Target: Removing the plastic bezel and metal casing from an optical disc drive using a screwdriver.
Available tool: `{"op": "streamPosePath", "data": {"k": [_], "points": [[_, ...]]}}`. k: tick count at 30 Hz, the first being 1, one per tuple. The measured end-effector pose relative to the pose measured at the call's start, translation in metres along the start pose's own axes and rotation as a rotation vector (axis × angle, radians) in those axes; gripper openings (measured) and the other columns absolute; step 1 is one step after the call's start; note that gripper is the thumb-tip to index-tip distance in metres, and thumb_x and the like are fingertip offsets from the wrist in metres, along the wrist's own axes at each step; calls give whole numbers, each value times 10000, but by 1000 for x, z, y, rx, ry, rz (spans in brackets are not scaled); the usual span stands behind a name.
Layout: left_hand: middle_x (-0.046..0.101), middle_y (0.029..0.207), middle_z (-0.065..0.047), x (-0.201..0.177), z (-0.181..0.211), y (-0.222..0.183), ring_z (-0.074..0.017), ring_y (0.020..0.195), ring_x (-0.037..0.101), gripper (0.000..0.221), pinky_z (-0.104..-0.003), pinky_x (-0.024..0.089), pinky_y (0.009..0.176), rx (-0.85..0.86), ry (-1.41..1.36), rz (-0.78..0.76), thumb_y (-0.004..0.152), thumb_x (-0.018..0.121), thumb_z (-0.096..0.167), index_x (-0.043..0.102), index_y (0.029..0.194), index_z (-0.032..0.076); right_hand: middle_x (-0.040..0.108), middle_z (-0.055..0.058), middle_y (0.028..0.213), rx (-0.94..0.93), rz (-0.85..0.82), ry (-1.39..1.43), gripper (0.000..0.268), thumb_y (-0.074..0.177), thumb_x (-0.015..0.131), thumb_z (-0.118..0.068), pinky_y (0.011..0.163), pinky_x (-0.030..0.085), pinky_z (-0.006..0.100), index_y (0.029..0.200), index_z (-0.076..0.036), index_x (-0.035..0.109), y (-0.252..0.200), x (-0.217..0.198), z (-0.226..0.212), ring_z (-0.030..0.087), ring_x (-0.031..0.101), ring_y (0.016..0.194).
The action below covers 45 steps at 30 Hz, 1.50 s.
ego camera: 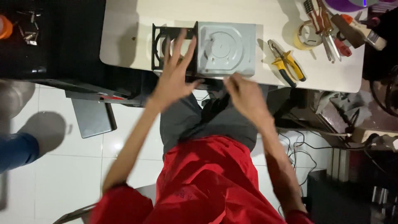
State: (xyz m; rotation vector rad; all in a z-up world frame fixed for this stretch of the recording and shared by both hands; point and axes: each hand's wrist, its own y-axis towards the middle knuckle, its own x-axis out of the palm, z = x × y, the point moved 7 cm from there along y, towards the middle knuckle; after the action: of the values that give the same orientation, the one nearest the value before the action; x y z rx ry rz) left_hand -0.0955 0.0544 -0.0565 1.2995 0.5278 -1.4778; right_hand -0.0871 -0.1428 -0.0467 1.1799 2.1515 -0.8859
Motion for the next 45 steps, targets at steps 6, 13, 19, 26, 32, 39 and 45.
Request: {"op": "streamPosePath", "data": {"k": [6,13,19,26,32,39,45], "points": [[474,1238,-3,60,53,-74,-191,1226,535,392,-384,442,1084,-576,-783,636,933,750,176,606,1298,182,674,175,919,-482,459,-284,449,963,783,-320,666,541,595,1249,-14,620,81,-85,6,444,702,819],[442,1289,-73,119,59,-43,-197,1259,521,759,-423,485,1110,-964,-1675,655,923,807,177,363,1527,60,669,146,972,-145,110,-296,450,918,767,-456,862,501,593,1073,-63,615,125,-89,8,458,677,996],[101,1681,-241,83,68,-36,-491,1547,87,1008,-714,110,1236,-1218,-1722,431,941,679,539,124,1629,56,662,119,974,-55,154,-284,471,892,794,-510,829,518,540,1049,-123,576,87,-79,12,411,688,1000],[337,1577,-210,169,19,-76,-394,1438,417,791,-583,490,1101,-1234,-1563,424,1015,648,527,324,1582,80,591,80,864,-140,325,-200,450,995,742,-505,697,542,467,985,-99,548,40,-63,21,349,686,839],[380,1577,-322,39,29,-57,-474,1491,329,992,-608,268,1224,-1108,-1159,331,931,636,661,339,1555,-51,616,128,797,-75,364,4,341,930,784,-327,717,540,546,887,-90,543,7,-42,36,378,678,812],[708,777,-273,23,-23,-36,-351,745,724,575,-452,535,631,-772,-525,-6,1114,447,418,706,854,-25,540,135,693,-58,419,254,428,979,796,-341,637,529,446,838,-44,521,-6,-12,45,339,649,676],[647,648,-228,23,-30,-16,-366,601,714,459,-397,535,452,-799,-199,-83,1092,451,248,702,819,-23,524,95,679,-55,509,408,387,1003,773,-256,594,513,383,828,-17,523,-16,-3,39,216,573,646]]}}
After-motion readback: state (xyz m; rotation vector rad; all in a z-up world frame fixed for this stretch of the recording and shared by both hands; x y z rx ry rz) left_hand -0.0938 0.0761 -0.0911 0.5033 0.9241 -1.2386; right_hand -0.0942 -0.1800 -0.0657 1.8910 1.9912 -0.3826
